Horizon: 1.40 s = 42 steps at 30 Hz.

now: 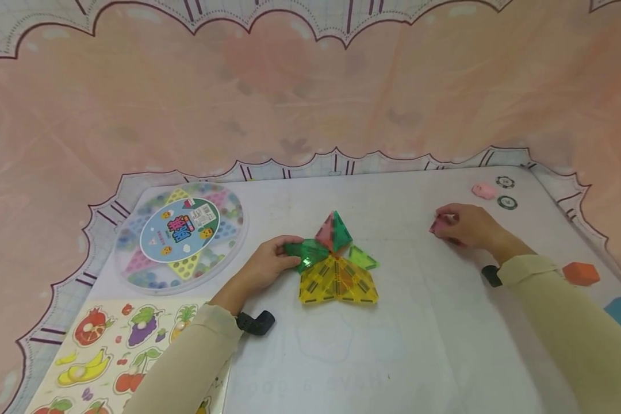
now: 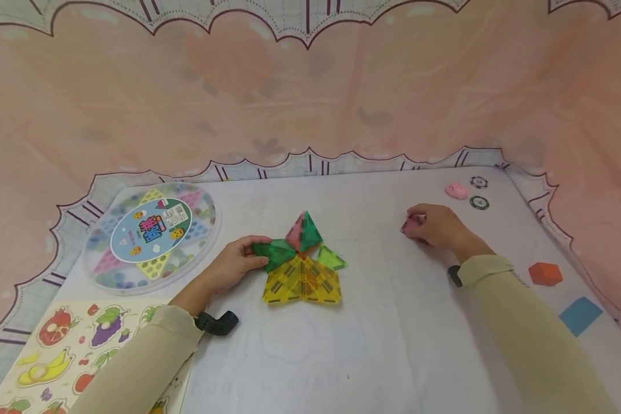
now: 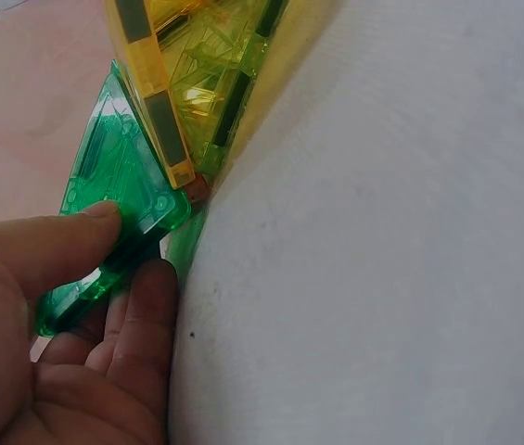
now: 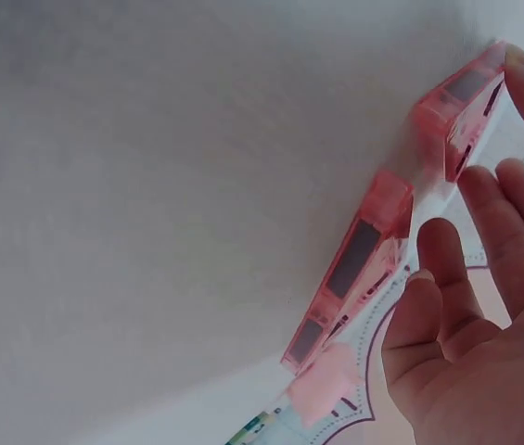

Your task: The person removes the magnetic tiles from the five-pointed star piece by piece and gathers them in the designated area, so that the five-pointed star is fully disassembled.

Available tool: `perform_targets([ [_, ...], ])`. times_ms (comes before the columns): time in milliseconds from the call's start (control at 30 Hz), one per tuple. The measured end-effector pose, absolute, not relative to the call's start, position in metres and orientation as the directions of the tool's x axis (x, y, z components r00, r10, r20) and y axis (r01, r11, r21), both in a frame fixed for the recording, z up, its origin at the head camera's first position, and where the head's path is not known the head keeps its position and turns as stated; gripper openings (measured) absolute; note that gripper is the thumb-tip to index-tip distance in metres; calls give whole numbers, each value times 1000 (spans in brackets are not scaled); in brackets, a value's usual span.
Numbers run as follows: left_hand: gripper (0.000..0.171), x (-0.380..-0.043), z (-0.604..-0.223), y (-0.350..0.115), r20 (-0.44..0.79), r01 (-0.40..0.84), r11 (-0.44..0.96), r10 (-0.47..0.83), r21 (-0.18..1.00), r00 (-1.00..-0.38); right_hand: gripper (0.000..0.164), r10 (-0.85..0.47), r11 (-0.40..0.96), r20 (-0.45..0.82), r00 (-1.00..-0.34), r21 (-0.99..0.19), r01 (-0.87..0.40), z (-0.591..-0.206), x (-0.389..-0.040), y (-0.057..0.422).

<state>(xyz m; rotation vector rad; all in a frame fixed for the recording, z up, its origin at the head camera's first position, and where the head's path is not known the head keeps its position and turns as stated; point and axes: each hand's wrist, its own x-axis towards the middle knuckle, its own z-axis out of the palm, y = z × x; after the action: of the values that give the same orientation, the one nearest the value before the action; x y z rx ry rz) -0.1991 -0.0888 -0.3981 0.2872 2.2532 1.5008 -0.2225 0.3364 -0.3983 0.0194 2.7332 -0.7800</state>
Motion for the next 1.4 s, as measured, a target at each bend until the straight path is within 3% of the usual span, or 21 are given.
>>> perform_targets([
  [200, 38, -209, -424, -95, -202, -42, 387, 383, 921, -901, 62, -45, 861, -265, -963, -500, 97, -402, -222, 334],
  [500, 39, -202, -406, -90, -228, -68, 383, 388, 921, -893, 61, -7, 860, -251, -968, -496, 122, -396, -218, 334],
  [633, 38, -199, -399, -88, -239, -71, 398, 390, 914, -889, 69, 16, 832, -226, -974, -537, 138, -383, -207, 334],
  [767, 38, -203, -410, -90, -223, -58, 388, 395, 920, -891, 66, -3, 793, -127, -992, -605, 75, -365, -192, 331],
  [1100, 39, -210, -422, -96, -206, -49, 390, 373, 919, -905, 55, -202, 755, -45, -978, -643, -127, -363, -188, 270],
  [1400, 38, -211, -424, -95, -187, -41, 362, 380, 931, -906, 51, -389, 619, -140, -911, -772, -146, -382, -215, 208],
])
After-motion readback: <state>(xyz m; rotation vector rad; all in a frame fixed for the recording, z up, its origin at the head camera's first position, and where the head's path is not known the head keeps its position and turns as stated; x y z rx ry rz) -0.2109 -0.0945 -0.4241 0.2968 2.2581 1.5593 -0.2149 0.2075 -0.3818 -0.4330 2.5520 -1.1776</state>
